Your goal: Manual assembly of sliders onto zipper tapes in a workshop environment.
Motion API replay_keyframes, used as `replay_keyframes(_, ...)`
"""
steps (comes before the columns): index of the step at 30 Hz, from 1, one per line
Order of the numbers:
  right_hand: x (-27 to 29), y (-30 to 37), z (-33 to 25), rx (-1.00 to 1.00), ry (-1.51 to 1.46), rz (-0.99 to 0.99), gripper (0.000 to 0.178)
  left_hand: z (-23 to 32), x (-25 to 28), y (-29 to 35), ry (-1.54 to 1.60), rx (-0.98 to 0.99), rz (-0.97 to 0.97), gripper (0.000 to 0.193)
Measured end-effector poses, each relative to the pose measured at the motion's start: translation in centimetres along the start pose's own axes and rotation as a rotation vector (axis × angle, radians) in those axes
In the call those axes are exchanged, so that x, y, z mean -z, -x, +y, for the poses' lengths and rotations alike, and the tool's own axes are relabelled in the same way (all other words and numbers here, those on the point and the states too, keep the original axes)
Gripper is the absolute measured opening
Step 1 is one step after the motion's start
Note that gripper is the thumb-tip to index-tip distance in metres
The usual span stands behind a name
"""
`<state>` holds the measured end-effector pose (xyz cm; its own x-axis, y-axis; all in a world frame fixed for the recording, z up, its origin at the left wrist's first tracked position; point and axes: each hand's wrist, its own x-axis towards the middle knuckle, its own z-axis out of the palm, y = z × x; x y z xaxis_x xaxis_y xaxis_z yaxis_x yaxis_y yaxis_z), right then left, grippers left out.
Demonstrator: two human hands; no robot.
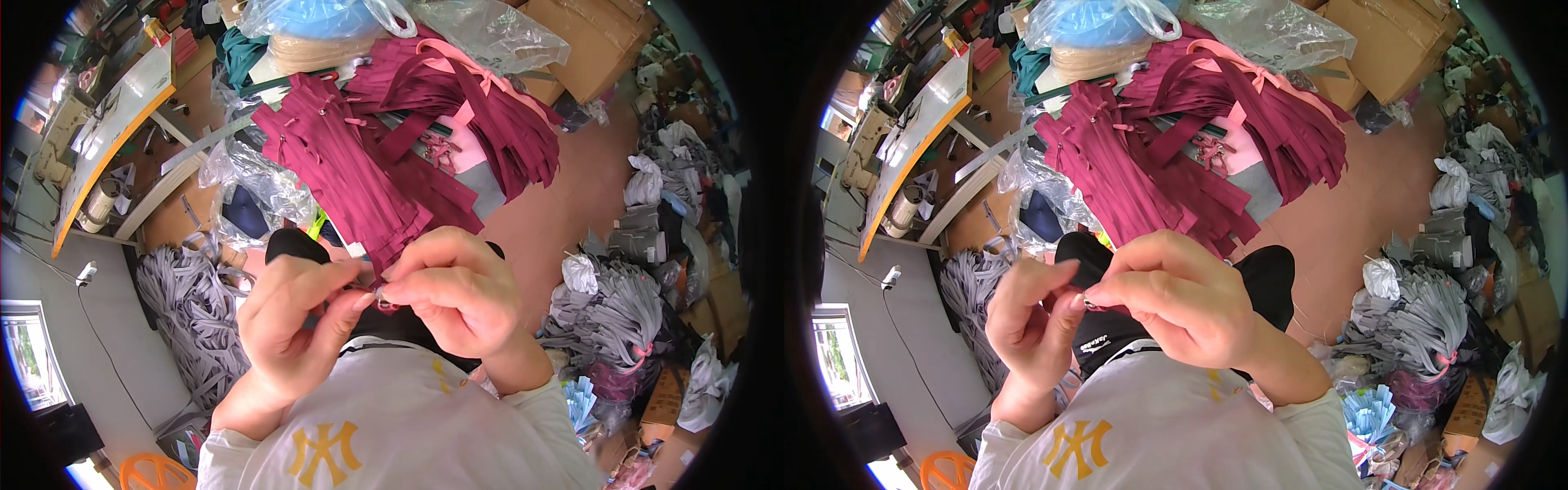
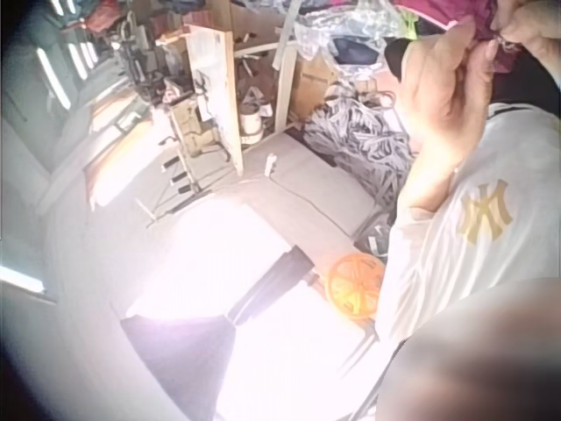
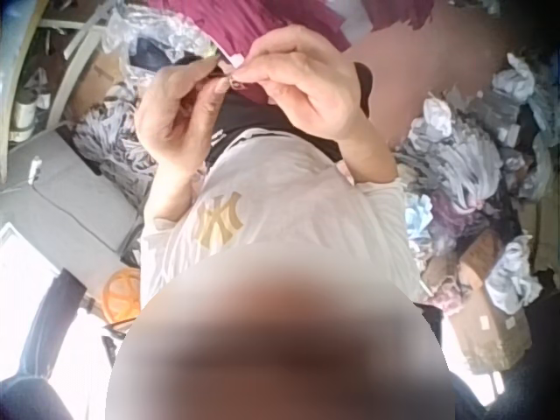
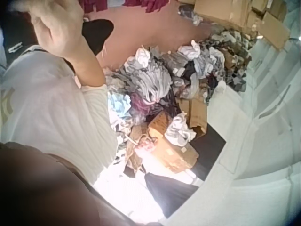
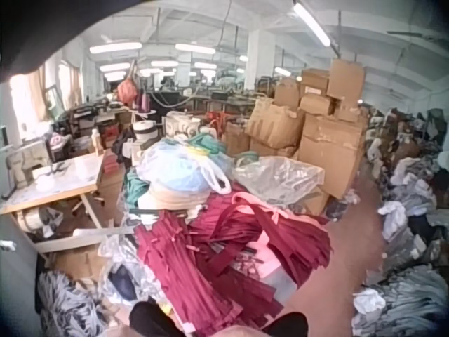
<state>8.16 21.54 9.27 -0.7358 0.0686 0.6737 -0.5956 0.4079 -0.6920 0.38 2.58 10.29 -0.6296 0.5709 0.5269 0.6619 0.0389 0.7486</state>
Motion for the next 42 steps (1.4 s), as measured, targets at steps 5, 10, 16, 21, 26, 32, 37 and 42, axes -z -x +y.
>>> replay_keyframes(5,-0.1,-0.1,0.5,0.028,0.047,0.003,0.038,0.0,-0.8,0.8,0.262,0.205,0.014,0.019)
replay_keyframes(10,0.0,-0.1,0.5,-0.034,0.02,-0.011,0.036,0.2,-1.0,0.8,0.563,0.343,0.029,0.017)
replay_keyframes(16,0.3,-0.1,0.6,-0.027,0.032,-0.011,0.034,-0.2,-1.5,0.9,0.444,0.277,0.067,0.019)
replay_keyframes(21,-0.2,-0.1,0.1,-0.159,-0.064,0.119,0.034,-0.4,-1.5,0.5,0.349,0.152,0.079,0.02)
replay_keyframes(26,0.4,-0.2,0.8,0.028,0.116,0.058,0.034,-0.4,-1.2,0.3,0.318,0.132,0.075,0.021)
replay_keyframes(32,0.6,-0.1,0.3,0.042,0.171,0.078,0.036,-0.8,-1.1,0.0,0.278,-0.009,0.071,0.024)
replay_keyframes(37,0.3,0.1,-0.2,0.027,0.021,0.085,0.034,-0.9,-0.8,-0.3,0.161,-0.193,0.059,0.025)
replay_keyframes(42,0.6,0.6,-0.2,-0.001,-0.047,0.07,0.036,-1.2,-0.9,-0.2,0.128,-0.252,0.063,0.029)
